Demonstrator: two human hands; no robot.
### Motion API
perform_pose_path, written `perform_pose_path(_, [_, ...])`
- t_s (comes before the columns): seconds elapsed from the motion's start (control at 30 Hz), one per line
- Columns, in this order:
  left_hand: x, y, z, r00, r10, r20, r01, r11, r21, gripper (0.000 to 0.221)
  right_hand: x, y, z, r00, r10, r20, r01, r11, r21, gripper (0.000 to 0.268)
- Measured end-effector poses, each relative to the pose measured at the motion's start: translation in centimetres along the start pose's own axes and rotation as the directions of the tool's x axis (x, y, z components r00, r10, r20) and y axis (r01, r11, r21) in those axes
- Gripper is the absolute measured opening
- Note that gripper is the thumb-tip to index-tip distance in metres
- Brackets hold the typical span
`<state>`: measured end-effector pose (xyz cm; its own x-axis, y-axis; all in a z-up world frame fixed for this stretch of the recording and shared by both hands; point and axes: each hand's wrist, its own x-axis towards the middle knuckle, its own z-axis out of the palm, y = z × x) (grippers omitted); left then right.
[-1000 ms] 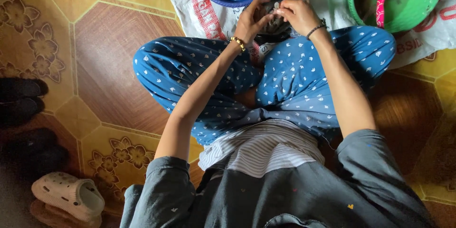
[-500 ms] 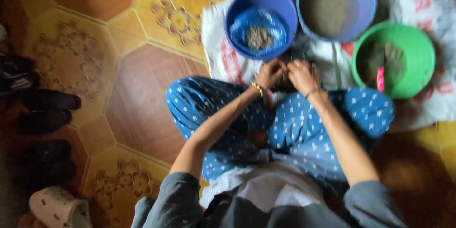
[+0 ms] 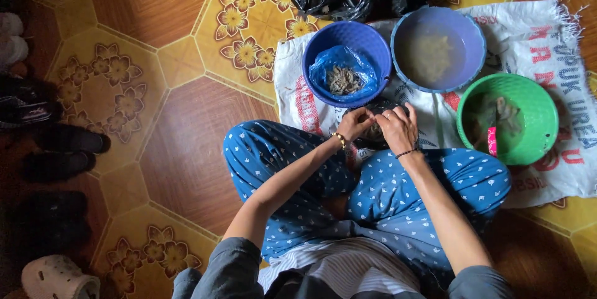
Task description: Sorting small dried fish by hand and then washing them in a bowl of water.
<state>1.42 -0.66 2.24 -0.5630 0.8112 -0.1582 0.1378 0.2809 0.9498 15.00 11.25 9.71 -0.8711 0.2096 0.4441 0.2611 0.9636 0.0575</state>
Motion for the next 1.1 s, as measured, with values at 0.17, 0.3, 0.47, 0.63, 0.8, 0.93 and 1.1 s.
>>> perform_pose_path(0.17, [0.7,-1.6,0.7,1.0,0.011,0.009,-0.011,0.999,-0.046,0.015,0.4,-0.5,-1.3,0.999,0.017,0.033,-0.018,1.0,0.024,0.017])
perform_pose_path(0.3, [0.8,-1.2,0.7,1.0,-0.023,0.01,0.024,0.988,-0.154,0.013,-0.2,-0.6,-0.5,0.988,0.127,0.088,-0.139,0.981,0.139,0.016])
perform_pose_path(0.47, [1.2,-1.2,0.7,0.998,-0.04,0.041,0.053,0.916,-0.397,0.012,-0.3,-0.5,-0.4,0.958,0.226,0.176,-0.267,0.929,0.258,0.01])
perform_pose_path(0.63, [-0.5,2.7,-0.1,0.996,-0.082,0.033,0.084,0.756,-0.65,0.004,-0.6,0.1,0.8,0.942,0.281,0.182,-0.333,0.834,0.44,0.009])
perform_pose_path(0.8, [-1.1,2.7,-0.1,0.996,-0.085,0.037,0.088,0.731,-0.677,0.007,-0.4,-0.6,-0.5,0.907,0.334,0.258,-0.418,0.793,0.444,0.009])
perform_pose_path(0.93, [-0.8,1.4,0.1,0.999,-0.043,0.031,0.053,0.758,-0.65,0.01,0.1,-1.0,-2.3,0.865,0.365,0.344,-0.491,0.753,0.437,0.014])
perform_pose_path(1.1, [0.7,-1.5,1.1,0.997,-0.042,0.068,0.072,0.825,-0.56,0.012,-0.6,-0.4,-0.5,0.873,0.308,0.378,-0.461,0.772,0.437,0.014])
